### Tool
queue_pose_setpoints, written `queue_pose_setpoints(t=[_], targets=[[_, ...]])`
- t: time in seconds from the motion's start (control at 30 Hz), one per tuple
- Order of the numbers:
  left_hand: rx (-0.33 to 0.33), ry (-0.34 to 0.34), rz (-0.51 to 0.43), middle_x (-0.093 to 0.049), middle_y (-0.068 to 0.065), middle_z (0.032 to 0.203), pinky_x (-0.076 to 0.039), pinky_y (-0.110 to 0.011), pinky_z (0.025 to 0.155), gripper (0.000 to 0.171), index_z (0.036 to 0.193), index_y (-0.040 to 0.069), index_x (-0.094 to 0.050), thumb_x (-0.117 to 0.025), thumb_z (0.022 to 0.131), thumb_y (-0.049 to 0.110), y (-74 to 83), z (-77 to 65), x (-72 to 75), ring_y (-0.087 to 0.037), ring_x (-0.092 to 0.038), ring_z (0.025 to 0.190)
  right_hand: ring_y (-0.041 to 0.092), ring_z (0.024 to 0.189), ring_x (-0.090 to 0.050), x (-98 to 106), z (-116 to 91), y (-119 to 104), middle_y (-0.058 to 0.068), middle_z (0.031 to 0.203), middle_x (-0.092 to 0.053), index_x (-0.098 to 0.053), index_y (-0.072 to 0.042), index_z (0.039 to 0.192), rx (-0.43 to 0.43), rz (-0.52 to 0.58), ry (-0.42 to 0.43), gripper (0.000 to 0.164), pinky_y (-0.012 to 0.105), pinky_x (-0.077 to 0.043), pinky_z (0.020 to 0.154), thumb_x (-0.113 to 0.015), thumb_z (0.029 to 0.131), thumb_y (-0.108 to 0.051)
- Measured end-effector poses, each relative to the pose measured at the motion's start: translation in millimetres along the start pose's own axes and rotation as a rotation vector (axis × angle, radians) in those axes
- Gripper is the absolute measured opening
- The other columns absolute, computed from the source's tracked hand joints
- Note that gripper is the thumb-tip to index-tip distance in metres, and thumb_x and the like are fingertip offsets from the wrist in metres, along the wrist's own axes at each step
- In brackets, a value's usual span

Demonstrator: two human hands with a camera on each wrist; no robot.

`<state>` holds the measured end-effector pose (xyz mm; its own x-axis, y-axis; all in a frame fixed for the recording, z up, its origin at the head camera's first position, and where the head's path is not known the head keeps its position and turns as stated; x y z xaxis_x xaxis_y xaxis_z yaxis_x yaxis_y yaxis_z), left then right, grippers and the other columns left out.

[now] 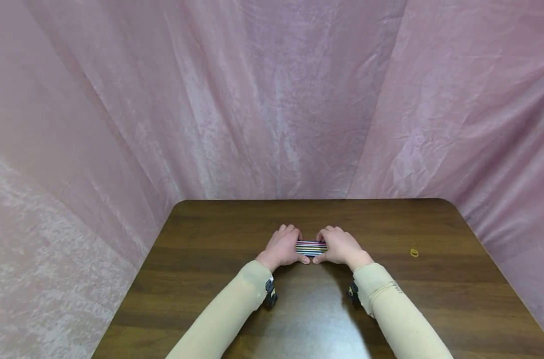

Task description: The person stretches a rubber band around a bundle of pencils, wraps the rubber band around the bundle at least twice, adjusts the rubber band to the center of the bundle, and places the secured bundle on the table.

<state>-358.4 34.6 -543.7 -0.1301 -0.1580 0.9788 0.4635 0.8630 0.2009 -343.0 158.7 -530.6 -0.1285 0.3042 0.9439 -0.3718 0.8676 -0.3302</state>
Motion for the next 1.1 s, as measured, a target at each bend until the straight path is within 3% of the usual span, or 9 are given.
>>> queue_pose_setpoints(t=[0.47, 0.73, 1.1], targets=[[-0.010, -0.042, 0.013, -0.064, 0.009, 0.096, -0.044, -0.034, 0.089, 0.048, 0.101, 0.024, -0.072, -0.088, 0.080, 0.064, 3.4, -3.7, -5.0, -0.016, -0.050, 0.096, 0.012, 0.078, -0.054, -3.9, -7.5, -5.6, -0.006, 0.087, -0.060, -0.069, -0.016, 0.097, 0.022, 0.057, -0.034, 0.037, 0.039, -0.050, 0.074, -0.095, 0.082, -0.037], [-0.048, -0.040, 0.052, -0.066, 0.009, 0.097, -0.044, -0.032, 0.085, 0.042, 0.098, 0.024, -0.077, -0.085, 0.083, 0.062, 9.5, -8.2, -0.8, -0.016, -0.051, 0.095, 0.011, 0.078, -0.056, -2.5, -12.2, -15.9, -0.009, 0.086, -0.061, -0.070, -0.018, 0.092, 0.064, 0.004, 0.004, 0.028, 0.040, -0.050, 0.073, -0.092, 0.084, -0.033], [-0.074, -0.012, 0.058, -0.066, 0.008, 0.099, -0.046, -0.032, 0.085, 0.039, 0.100, 0.023, -0.078, -0.083, 0.086, 0.060, 11.1, -12.2, -2.9, -0.016, -0.052, 0.096, 0.013, 0.078, -0.060, -3.9, -16.6, -21.8, -0.007, 0.088, -0.063, -0.071, -0.016, 0.094, 0.055, -0.041, 0.013, 0.025, 0.043, -0.053, 0.072, -0.089, 0.088, -0.033]])
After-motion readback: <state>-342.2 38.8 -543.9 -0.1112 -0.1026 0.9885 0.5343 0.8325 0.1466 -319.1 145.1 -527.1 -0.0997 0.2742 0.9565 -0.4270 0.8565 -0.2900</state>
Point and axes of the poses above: each hand's wrist, its own z-axis towards the middle knuckle, its own x-axis out of the back of the hand, y = z × x, the point moved 10 cm from there along z, towards the middle knuckle
